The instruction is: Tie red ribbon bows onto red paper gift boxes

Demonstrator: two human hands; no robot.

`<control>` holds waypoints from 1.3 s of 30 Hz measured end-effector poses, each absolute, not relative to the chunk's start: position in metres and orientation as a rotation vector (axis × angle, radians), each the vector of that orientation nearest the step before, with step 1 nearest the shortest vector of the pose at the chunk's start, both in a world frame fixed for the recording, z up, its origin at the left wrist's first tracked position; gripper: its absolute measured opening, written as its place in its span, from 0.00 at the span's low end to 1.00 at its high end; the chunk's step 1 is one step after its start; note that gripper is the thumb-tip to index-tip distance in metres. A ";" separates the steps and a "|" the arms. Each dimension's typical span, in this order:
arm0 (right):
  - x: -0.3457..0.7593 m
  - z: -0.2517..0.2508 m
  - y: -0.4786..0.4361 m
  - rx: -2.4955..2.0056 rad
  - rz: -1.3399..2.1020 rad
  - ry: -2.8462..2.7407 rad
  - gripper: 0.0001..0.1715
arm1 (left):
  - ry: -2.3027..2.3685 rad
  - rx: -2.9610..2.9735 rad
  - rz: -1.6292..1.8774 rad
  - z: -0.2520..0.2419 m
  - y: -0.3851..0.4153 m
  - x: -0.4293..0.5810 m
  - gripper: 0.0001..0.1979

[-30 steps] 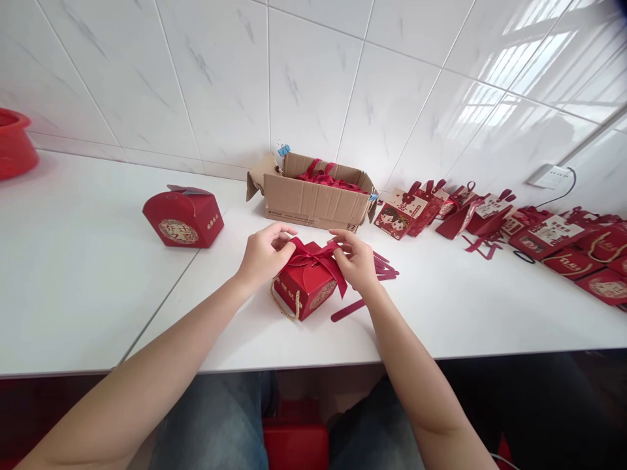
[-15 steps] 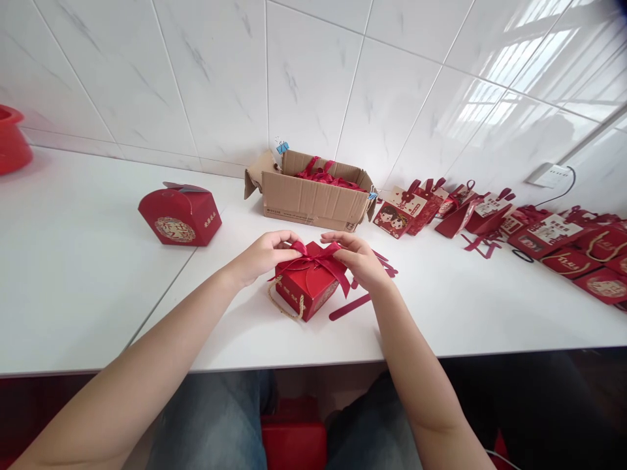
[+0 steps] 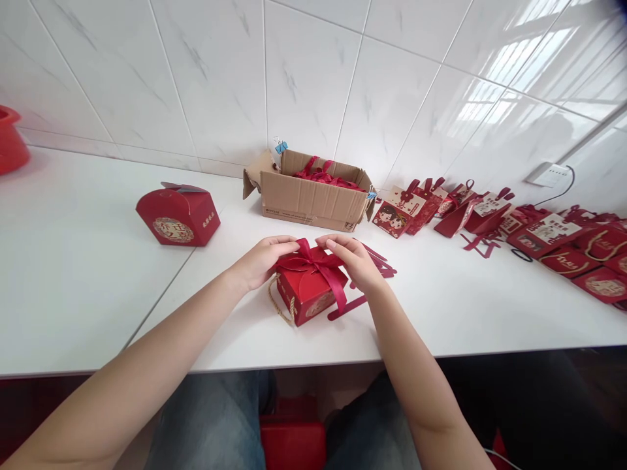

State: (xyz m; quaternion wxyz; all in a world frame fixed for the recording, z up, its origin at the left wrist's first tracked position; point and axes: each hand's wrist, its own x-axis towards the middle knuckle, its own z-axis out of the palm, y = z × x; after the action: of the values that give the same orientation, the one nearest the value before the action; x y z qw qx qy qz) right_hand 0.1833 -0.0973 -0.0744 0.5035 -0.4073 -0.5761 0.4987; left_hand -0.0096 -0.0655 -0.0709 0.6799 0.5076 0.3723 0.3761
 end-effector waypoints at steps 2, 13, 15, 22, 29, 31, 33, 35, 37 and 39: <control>0.183 -0.075 -0.097 -1.011 1.197 -1.373 0.18 | 0.770 1.125 0.797 -0.071 -0.066 -0.009 0.12; 0.187 -0.098 -0.073 -0.706 1.526 -1.075 0.28 | 0.475 0.980 0.716 -0.078 -0.058 -0.012 0.13; 0.190 -0.109 -0.063 -0.645 1.573 -0.938 0.27 | 0.409 0.933 0.723 -0.086 -0.051 -0.012 0.13; 0.200 -0.129 -0.048 -0.437 1.723 -0.688 0.19 | 0.409 0.810 0.657 -0.113 -0.038 -0.010 0.12; 0.199 -0.126 -0.056 -0.224 1.767 -0.421 0.15 | 0.483 0.751 0.733 -0.110 -0.056 -0.011 0.09; 0.196 -0.127 -0.058 -0.204 1.779 -0.373 0.15 | 0.484 0.742 0.760 -0.109 -0.058 -0.013 0.10; 0.194 -0.129 -0.060 -0.191 1.785 -0.331 0.15 | 0.477 0.734 0.781 -0.109 -0.058 -0.016 0.13; 0.192 -0.132 -0.062 -0.200 1.787 -0.297 0.15 | 0.472 0.738 0.780 -0.110 -0.056 -0.019 0.15; 0.192 -0.134 -0.063 -0.226 1.780 -0.272 0.15 | 0.479 0.752 0.775 -0.112 -0.054 -0.021 0.16; 0.192 -0.135 -0.064 -0.255 1.757 -0.278 0.15 | 0.485 0.767 0.788 -0.114 -0.053 -0.021 0.15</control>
State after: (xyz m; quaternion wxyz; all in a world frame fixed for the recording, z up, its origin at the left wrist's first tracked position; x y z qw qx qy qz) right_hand 0.1925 -0.0643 -0.1354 0.6226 -0.1110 -0.1212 0.7651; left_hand -0.0210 -0.0527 -0.1144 0.8248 0.3608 0.2282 0.3707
